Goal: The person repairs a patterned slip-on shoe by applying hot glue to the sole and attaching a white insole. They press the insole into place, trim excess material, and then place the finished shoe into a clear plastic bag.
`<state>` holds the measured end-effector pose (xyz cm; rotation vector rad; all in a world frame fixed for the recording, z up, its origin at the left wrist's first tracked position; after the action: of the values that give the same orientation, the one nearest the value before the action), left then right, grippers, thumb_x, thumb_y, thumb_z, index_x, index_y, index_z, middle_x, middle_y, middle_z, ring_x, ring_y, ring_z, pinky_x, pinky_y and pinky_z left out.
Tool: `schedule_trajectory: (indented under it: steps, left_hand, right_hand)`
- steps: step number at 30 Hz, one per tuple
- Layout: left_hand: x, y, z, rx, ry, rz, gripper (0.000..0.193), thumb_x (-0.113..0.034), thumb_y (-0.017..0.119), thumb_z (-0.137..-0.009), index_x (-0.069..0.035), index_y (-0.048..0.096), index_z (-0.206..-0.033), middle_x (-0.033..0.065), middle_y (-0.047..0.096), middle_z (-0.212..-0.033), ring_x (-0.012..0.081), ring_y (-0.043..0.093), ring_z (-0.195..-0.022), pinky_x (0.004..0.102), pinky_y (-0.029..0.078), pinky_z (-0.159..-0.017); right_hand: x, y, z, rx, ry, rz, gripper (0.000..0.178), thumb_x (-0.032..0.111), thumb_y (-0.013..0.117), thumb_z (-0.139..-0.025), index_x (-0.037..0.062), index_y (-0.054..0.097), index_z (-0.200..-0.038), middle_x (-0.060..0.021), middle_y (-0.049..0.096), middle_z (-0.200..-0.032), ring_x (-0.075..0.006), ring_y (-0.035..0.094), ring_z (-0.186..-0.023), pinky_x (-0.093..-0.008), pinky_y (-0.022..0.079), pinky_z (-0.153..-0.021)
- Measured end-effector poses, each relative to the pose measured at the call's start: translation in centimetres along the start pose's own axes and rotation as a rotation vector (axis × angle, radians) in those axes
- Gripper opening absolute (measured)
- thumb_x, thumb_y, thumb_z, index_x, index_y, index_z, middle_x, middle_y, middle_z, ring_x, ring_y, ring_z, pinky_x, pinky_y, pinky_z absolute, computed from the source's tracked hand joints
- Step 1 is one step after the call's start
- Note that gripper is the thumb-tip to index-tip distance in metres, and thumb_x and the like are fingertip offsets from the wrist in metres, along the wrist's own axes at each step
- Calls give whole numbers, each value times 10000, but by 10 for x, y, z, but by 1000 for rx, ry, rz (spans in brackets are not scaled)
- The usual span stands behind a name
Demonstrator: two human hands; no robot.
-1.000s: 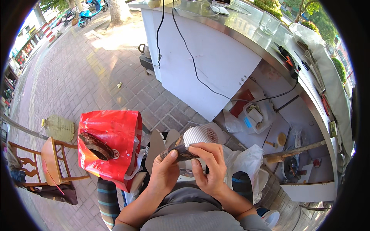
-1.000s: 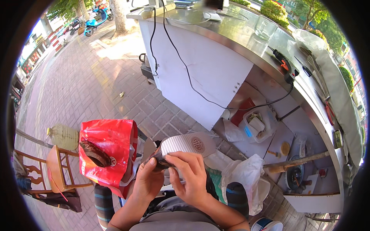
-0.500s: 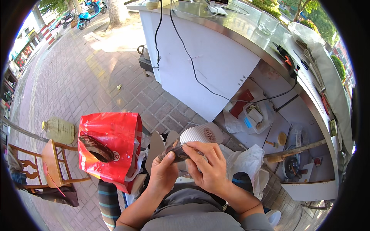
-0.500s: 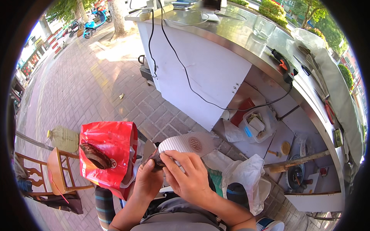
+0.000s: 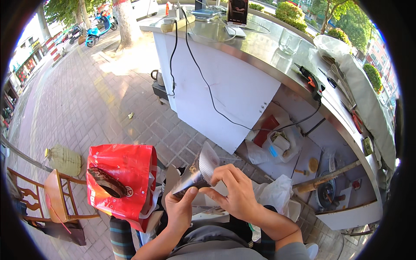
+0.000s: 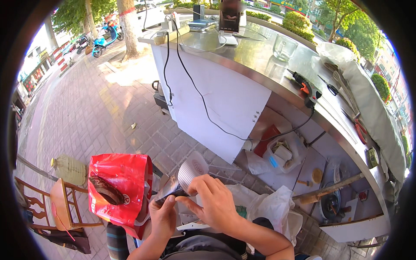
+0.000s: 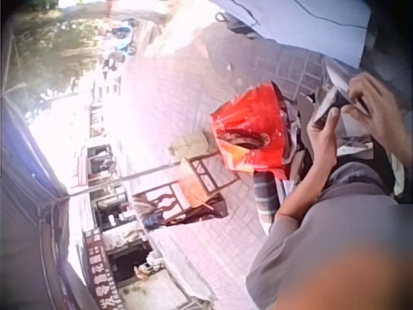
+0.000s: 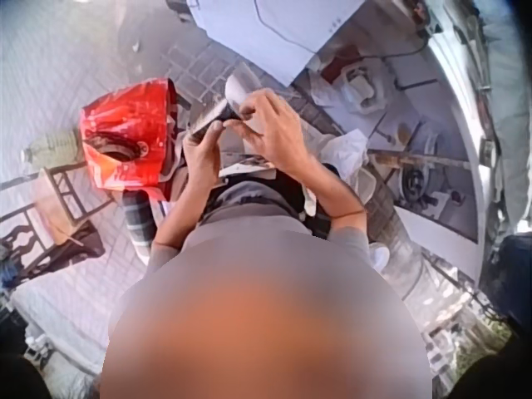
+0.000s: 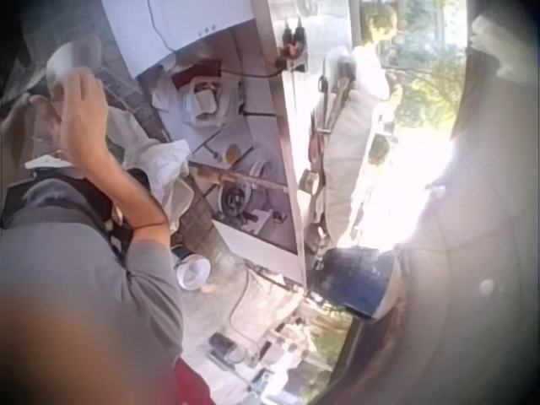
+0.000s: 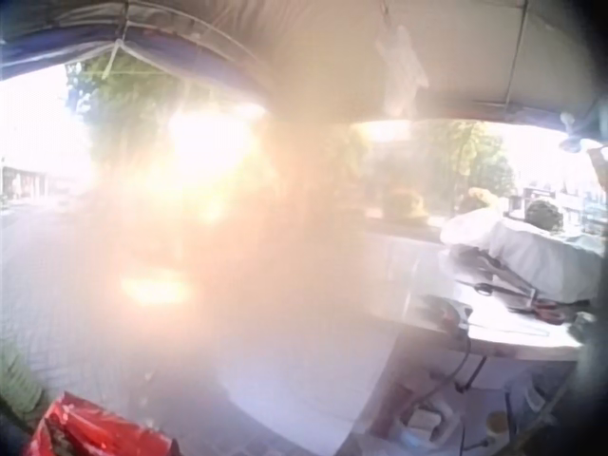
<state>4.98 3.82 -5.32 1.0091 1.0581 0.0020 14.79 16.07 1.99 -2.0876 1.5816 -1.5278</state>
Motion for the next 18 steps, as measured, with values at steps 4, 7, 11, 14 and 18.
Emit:
schedule_trajectory:
  steps: [4, 7, 11, 14, 18]
  left_hand:
    - [-2, 3, 1, 0, 50, -132, 290, -44, 749, -871, 25, 681, -1144, 73, 703, -1115, 125, 637, -1032, 279, 467, -945]
    - [-3, 4, 0, -6, 73, -188, 284, -45, 744, -877, 22, 686, -1147, 67, 705, -1112, 119, 638, -1026, 268, 470, -944]
    - [-3, 4, 1, -20, 69, -203, 274, -39, 736, -883, 21, 687, -1146, 62, 706, -1109, 110, 635, -1020, 261, 474, -936]
    - [-3, 4, 1, -46, 62, -221, 298, -50, 742, -873, 47, 672, -1145, 92, 706, -1110, 144, 650, -1012, 291, 475, -939]
    - [-2, 5, 1, -52, 59, -235, 311, -52, 744, -869, 62, 664, -1147, 104, 706, -1111, 161, 659, -1010, 304, 475, -941]
  right_hand:
    - [-1, 9, 1, -60, 52, -92, 286, 145, 790, -805, 43, 580, -971, -75, 615, -915, -273, 617, -793, -358, 505, -679]
    - [0, 13, 4, -92, 111, -142, 281, 115, 787, -805, 33, 586, -984, -87, 617, -923, -268, 617, -802, -351, 513, -695]
    - [2, 16, 6, -118, 155, -151, 275, 93, 782, -806, 29, 591, -993, -100, 615, -926, -249, 615, -810, -339, 515, -710]
    - [2, 17, 7, -135, 172, -163, 263, 91, 780, -806, 27, 595, -982, -102, 614, -924, -243, 614, -812, -337, 514, -714]
    - [1, 18, 7, -140, 196, -172, 234, 72, 762, -814, 23, 595, -970, -104, 615, -926, -243, 614, -811, -338, 514, -717]
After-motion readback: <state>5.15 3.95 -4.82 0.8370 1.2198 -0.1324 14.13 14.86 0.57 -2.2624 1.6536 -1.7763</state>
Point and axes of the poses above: each hand's wrist, its own z-axis away from the middle knuckle, its own y-axis out of the palm, x = y × z, the point moved 3 cm from there along -z, towards the middle knuckle
